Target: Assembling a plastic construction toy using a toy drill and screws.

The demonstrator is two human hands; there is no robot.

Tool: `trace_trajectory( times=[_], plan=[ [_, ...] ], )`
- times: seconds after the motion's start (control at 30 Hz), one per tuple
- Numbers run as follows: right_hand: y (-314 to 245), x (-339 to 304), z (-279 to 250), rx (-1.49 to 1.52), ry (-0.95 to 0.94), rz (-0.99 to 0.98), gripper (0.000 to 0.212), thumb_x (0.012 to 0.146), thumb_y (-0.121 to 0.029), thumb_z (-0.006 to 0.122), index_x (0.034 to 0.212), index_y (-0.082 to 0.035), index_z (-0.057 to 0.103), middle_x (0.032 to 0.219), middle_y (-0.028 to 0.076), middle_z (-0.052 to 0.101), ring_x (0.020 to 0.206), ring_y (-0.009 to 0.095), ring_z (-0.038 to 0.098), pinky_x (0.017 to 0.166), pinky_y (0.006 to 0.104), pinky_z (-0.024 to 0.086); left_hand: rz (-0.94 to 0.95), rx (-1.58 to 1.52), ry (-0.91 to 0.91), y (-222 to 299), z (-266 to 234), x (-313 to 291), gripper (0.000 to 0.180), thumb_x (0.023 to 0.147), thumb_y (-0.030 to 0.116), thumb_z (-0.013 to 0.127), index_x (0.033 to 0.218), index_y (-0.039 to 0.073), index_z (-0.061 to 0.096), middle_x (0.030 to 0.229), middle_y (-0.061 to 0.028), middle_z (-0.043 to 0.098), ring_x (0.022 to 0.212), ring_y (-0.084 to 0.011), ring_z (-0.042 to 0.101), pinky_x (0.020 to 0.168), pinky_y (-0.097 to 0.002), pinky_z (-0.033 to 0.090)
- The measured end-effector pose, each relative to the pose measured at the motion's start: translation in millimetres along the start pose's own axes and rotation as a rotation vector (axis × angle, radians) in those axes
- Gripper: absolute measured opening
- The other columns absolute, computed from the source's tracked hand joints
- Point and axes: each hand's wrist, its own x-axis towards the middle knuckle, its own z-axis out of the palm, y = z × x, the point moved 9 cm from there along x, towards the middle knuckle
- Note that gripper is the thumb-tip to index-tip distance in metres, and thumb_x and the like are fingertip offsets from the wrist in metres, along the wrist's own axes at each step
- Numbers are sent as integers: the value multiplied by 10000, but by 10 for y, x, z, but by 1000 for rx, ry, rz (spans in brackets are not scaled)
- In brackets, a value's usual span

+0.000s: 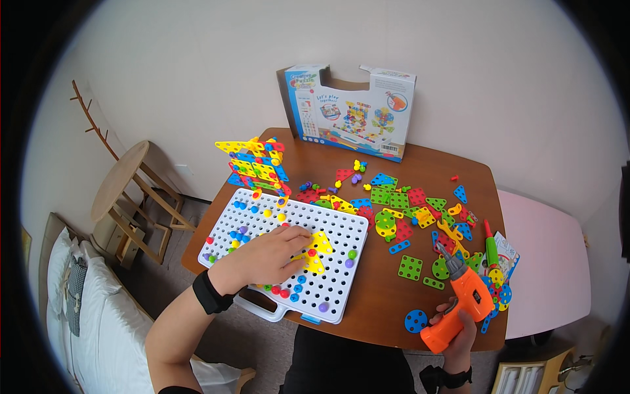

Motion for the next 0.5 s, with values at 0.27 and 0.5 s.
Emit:
trace_trajectory(
  times=[0.27,0.5],
  plan=[
    [-6,-3,12,9,-10,6,386,774,-251,508,1070,-14,436,864,156,577,662,253,595,600,375,495,-32,-11,-9,-11,2,13,373,813,166,535,1118,-41,475,1188,-155,444,1104,-288,442,939,-335,353],
    [8,4,-10,41,-28,25,404,763,-233,520,1081,-2,426,887,177,572,688,267,601,614,392,500,-44,-7,-14,-5,-8,16,377,817,179,540,1117,-40,475,1189,-157,443,1099,-298,443,936,-343,355]
  ],
)
